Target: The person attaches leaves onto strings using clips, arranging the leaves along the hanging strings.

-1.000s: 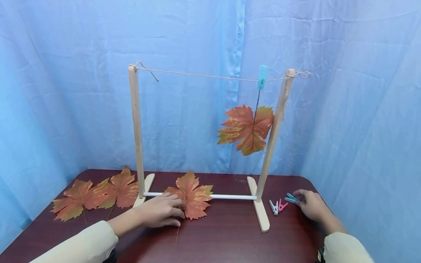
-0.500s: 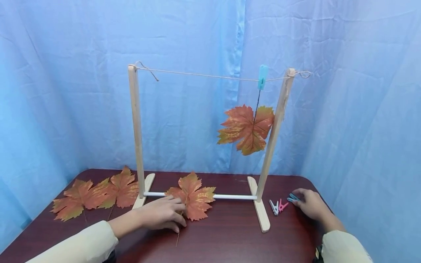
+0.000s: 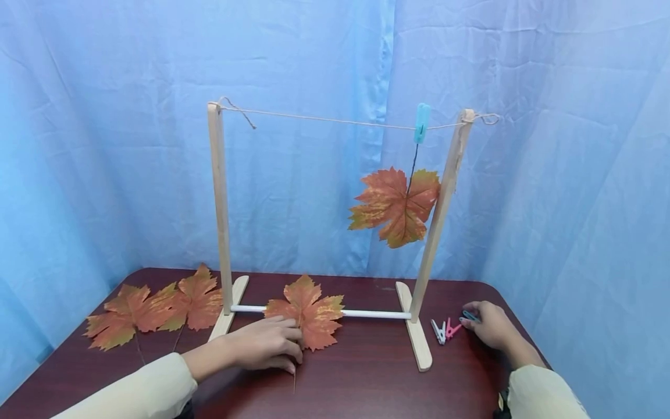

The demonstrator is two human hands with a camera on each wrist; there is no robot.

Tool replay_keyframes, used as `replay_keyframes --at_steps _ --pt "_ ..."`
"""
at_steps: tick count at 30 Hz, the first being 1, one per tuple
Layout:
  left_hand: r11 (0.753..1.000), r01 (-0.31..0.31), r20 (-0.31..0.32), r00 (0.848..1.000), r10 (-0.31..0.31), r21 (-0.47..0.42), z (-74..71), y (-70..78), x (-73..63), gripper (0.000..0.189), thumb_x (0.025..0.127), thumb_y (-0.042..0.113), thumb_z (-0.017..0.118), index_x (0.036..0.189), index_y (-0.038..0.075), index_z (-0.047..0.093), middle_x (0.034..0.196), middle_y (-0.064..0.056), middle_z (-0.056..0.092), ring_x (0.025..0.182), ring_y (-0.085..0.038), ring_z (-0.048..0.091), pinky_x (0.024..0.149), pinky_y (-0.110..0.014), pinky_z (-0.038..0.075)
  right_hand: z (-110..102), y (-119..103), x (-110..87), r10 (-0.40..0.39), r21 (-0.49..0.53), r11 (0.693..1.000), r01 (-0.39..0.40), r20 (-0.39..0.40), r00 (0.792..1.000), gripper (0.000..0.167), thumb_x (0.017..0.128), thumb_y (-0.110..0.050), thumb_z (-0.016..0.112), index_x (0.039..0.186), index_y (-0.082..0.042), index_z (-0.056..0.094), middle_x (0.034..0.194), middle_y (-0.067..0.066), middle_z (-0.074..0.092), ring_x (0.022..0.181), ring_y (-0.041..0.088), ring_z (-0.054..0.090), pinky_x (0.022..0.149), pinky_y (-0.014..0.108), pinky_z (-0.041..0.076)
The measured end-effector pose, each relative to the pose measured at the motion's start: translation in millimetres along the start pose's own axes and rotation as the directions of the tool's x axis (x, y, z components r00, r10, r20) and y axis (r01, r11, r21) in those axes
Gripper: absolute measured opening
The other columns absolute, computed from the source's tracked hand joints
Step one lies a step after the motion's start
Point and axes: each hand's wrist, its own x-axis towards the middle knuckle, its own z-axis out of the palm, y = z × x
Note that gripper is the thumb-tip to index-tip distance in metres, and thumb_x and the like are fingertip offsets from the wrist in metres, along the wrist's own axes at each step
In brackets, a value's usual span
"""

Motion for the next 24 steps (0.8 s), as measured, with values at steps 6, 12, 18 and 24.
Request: replay_keyframes --at_steps 6,12,18,24 --pt "1.000 0.003 -0.025 1.000 -0.003 0.004 1.7 1.0 3.3 0.017 0.099 0.043 0.067 0.105 0.029 0.076 0.109 0.014 0.064 0.097 -0.004 0.054 0.081 -0.021 0.043 -1.3 1.1 -1.2 -0.011 -0.008 1.000 0.011 -0.013 1.000 0.031 0.095 -0.013 0.072 0.118 0.008 0.068 0.104 0.020 0.069 0.094 0.035 0.065 0.082 0.059 0.052" --pt "0.999 0.028 -0.014 1.000 -0.028 -0.017 2.0 1.5 5.7 0.019 0.101 0.045 0.063 0.106 0.030 0.074 0.109 0.016 0.064 0.096 -0.003 0.052 0.080 -0.022 0.042 -5.3 0.8 -1.3 -0.054 0.004 0.998 0.055 -0.070 0.996 0.028 0.093 -0.011 0.075 0.114 0.007 0.071 0.100 0.014 0.070 0.086 0.026 0.063 0.077 0.050 0.054" --pt "0.999 0.047 -0.007 0.999 -0.047 -0.023 -0.3 2.5 8.9 0.020 0.103 0.044 0.061 0.107 0.028 0.073 0.108 0.016 0.064 0.096 -0.005 0.052 0.083 -0.025 0.045 -16.1 -9.1 -5.3 -0.092 0.025 0.995 0.097 -0.128 0.987 0.029 0.096 -0.014 0.073 0.117 0.007 0.069 0.105 0.019 0.070 0.095 0.034 0.066 0.076 0.050 0.054" --pt "0.996 0.071 -0.047 0.996 -0.073 -0.060 -2.1 2.5 13.6 0.019 0.104 0.039 0.062 0.107 0.024 0.073 0.105 0.015 0.066 0.095 -0.007 0.052 0.084 -0.026 0.046 -24.7 -28.2 -9.7 -0.144 0.014 0.989 0.149 -0.179 0.973 0.029 0.095 -0.018 0.075 0.117 0.001 0.071 0.107 0.015 0.071 0.094 0.031 0.067 0.074 0.042 0.054"
